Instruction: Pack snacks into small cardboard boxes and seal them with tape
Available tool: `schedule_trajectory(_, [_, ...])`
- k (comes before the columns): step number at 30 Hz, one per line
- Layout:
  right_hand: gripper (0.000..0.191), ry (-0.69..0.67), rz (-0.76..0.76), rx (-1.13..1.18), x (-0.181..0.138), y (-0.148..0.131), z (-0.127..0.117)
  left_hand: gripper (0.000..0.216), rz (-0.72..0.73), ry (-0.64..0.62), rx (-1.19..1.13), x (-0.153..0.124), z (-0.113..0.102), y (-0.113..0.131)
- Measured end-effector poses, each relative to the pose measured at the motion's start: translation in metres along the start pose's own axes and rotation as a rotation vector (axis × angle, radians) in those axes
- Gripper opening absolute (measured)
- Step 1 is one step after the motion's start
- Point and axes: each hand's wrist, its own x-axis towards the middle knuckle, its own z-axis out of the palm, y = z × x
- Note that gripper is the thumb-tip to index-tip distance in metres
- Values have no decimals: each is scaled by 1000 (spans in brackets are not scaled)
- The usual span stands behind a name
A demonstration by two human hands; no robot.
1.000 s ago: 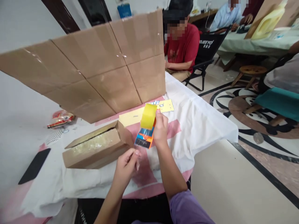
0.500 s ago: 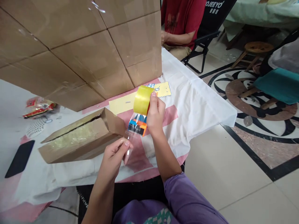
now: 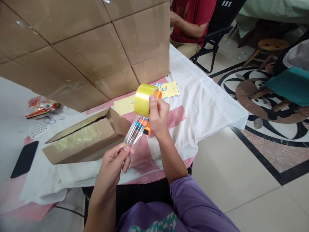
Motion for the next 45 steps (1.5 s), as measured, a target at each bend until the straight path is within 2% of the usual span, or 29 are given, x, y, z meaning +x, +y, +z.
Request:
schedule_trajectory(4, [57, -5, 46, 8, -1, 2, 4, 41, -13, 0, -26, -2, 1, -5])
schedule_trajectory(11, [59, -68, 224, 218, -2, -1, 12, 41, 6, 34, 40, 5, 9, -30])
schedule_trajectory(18, [61, -93, 323, 272, -5, -12, 14, 36, 147, 108, 69, 15, 11, -42])
schedule_trajectory(23, [59, -110, 359, 322, -7, -11, 15, 36, 186, 146, 75, 16, 14, -46])
schedule_trajectory(32, [56, -163, 429, 314, -8, -7, 14, 38, 232, 104, 50, 27, 12, -58])
schedule_trajectory(37, [56, -190, 481, 310, -9, 1, 13, 44, 329, 65, 97, 39, 7, -71])
schedule_trajectory(45, [56, -235, 606, 309, -8, 4, 12, 48, 426, 126, 176, 43, 10, -75])
